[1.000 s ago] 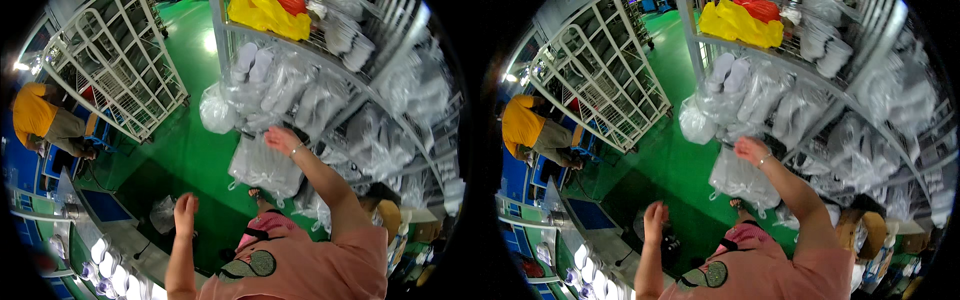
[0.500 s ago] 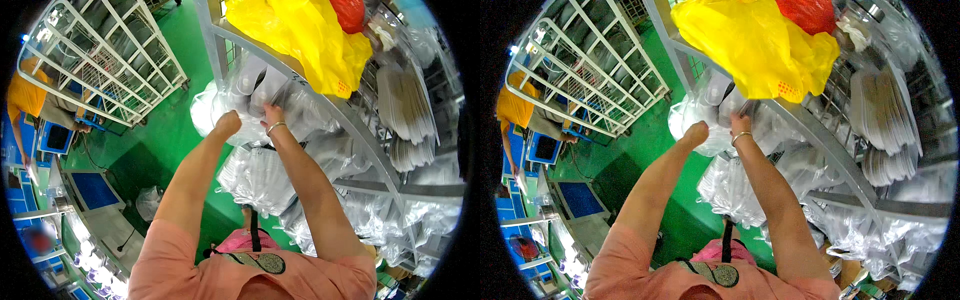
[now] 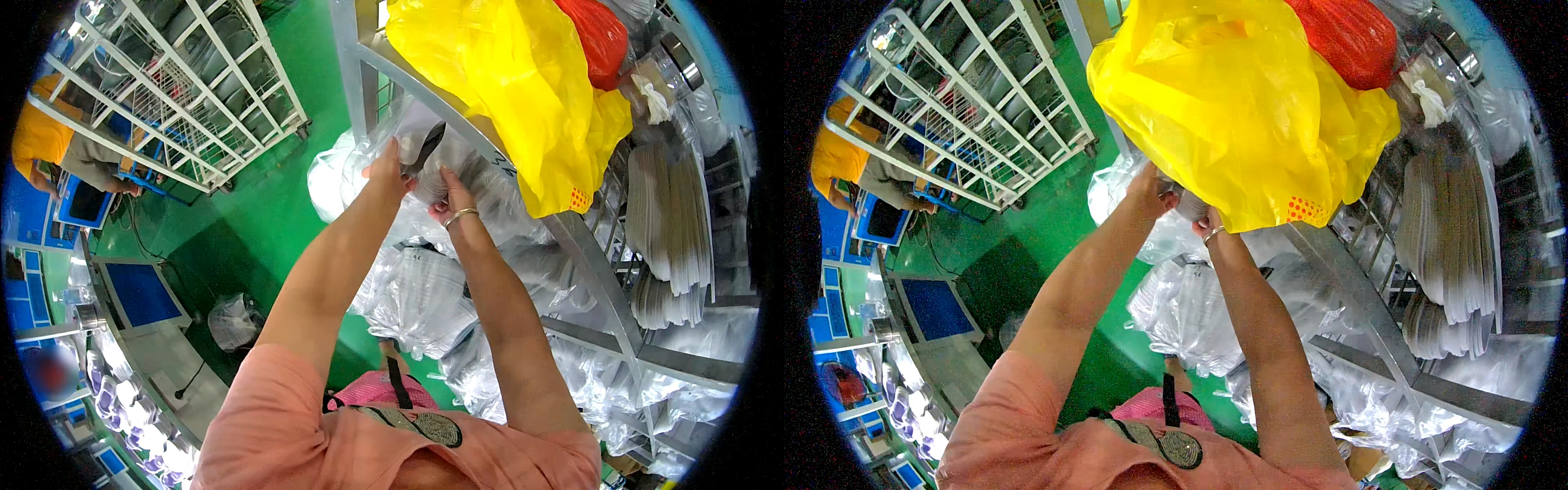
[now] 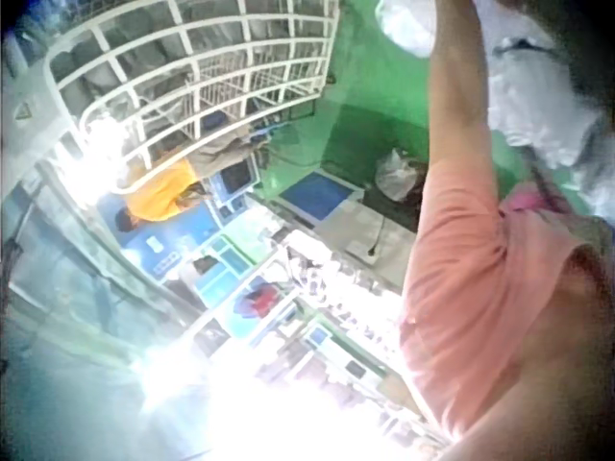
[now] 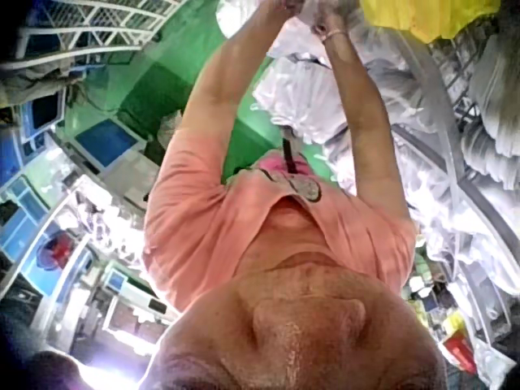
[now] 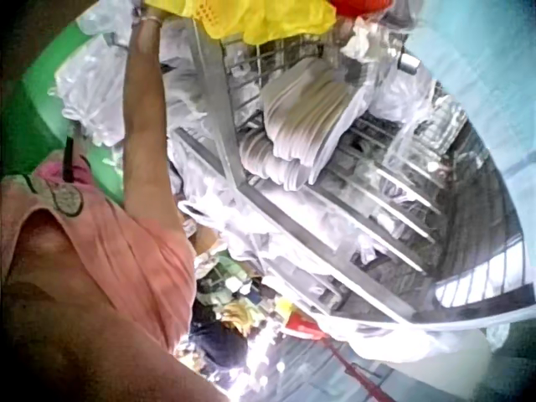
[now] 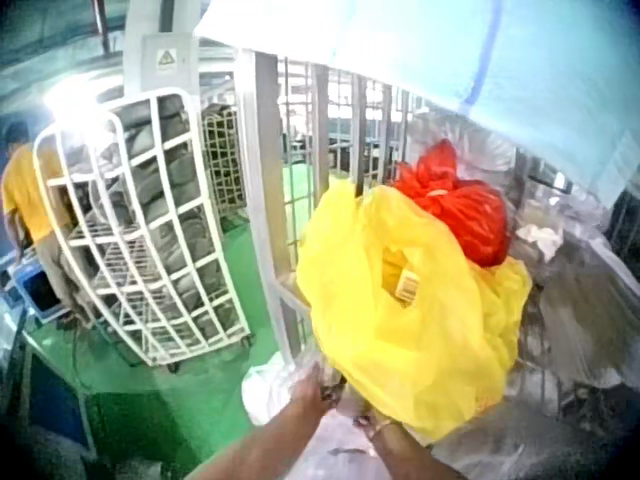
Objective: The person places insoles into multiple shoes on a conveyor belt, gathers a stack of insoles from a shelf, and continues placing them into shoes.
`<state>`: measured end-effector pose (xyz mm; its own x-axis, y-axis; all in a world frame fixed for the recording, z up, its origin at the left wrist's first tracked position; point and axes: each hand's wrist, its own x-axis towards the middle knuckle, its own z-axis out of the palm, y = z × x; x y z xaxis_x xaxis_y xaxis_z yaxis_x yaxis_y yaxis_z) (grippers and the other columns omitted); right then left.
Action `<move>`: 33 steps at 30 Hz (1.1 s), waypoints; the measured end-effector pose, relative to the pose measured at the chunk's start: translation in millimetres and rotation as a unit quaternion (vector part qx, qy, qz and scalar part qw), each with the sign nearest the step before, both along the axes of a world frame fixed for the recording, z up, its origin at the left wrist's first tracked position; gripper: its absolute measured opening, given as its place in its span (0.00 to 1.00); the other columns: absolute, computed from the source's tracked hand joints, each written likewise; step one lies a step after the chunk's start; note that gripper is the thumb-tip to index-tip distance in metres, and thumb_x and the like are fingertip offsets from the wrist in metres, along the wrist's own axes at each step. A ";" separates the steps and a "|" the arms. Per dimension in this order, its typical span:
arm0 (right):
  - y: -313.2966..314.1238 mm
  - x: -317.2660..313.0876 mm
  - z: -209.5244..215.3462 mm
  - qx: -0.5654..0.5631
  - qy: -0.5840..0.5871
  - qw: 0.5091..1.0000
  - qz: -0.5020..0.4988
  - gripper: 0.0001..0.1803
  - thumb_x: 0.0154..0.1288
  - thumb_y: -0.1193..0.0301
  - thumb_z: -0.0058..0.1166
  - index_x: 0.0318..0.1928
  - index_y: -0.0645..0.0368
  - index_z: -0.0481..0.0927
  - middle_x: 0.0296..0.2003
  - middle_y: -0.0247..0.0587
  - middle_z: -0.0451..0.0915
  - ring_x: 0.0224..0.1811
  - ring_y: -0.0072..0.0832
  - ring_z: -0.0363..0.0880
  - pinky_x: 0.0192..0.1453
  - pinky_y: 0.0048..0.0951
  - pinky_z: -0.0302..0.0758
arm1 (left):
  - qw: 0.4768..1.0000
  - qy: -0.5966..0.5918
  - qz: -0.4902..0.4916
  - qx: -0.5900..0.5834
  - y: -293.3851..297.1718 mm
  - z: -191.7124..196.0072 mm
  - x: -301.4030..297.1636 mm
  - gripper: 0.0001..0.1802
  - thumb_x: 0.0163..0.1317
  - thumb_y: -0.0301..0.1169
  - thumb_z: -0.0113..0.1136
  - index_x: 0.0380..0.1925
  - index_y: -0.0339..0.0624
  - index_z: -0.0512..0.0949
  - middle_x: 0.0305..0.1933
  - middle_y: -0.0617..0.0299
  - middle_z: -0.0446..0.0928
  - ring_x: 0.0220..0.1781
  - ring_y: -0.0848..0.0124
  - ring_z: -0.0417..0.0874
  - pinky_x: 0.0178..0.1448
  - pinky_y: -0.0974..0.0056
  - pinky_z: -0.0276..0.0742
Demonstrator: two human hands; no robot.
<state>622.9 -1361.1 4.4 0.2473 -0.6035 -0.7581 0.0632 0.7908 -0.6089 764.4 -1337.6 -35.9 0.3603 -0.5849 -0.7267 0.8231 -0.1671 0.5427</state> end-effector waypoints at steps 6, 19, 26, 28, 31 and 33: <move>-0.6 -17.2 12.3 0.047 -0.071 0.994 -0.062 0.18 0.40 0.49 0.60 0.29 0.43 0.73 0.24 0.26 0.72 0.26 0.22 0.68 0.27 0.28 0.60 | 0.994 0.103 0.005 0.027 34.3 71.8 -44.4 0.41 0.38 0.62 0.60 0.44 0.41 0.68 0.42 0.55 0.68 0.36 0.62 0.70 0.40 0.55 0.68; 19.2 -46.4 29.3 0.030 -0.177 0.983 -0.027 0.20 0.44 0.56 0.60 0.39 0.45 0.72 0.35 0.30 0.73 0.35 0.26 0.70 0.31 0.31 0.63 | 0.989 -0.015 0.144 0.042 6.2 58.0 -33.6 0.27 0.41 0.44 0.65 0.37 0.39 0.70 0.32 0.55 0.72 0.29 0.65 0.74 0.28 0.65 0.70; 94.5 -131.4 33.7 0.107 -0.465 0.878 -0.022 0.23 0.52 0.64 0.48 0.50 0.56 0.68 0.47 0.39 0.72 0.51 0.37 0.69 0.50 0.42 0.70 | 0.972 0.155 -0.041 -0.172 153.8 121.9 -88.0 0.21 0.49 0.38 0.59 0.43 0.46 0.67 0.37 0.60 0.73 0.34 0.66 0.75 0.34 0.64 0.70; 134.2 -173.4 12.7 0.125 -0.427 0.892 0.078 0.23 0.49 0.69 0.50 0.49 0.58 0.69 0.46 0.40 0.73 0.50 0.38 0.71 0.48 0.41 0.72 | 0.969 0.156 -0.077 -0.174 237.1 122.5 -104.3 0.25 0.51 0.34 0.58 0.50 0.43 0.64 0.44 0.57 0.72 0.43 0.63 0.75 0.44 0.62 0.71; 194.3 -205.7 2.9 0.254 -0.341 0.873 0.237 0.28 0.44 0.73 0.53 0.50 0.61 0.66 0.44 0.44 0.73 0.47 0.38 0.72 0.52 0.39 0.70 | 0.964 0.159 -0.118 -0.177 359.0 129.4 -123.8 0.45 0.42 0.34 0.64 0.60 0.43 0.50 0.54 0.56 0.64 0.55 0.64 0.66 0.57 0.57 0.61; 226.2 -212.6 -15.4 0.266 -0.252 0.873 0.323 0.27 0.46 0.71 0.55 0.50 0.60 0.65 0.41 0.42 0.73 0.45 0.34 0.73 0.48 0.38 0.72 | 0.970 0.162 -0.047 -0.175 430.0 142.9 -141.0 0.48 0.39 0.33 0.66 0.60 0.42 0.49 0.55 0.55 0.63 0.57 0.64 0.63 0.61 0.58 0.57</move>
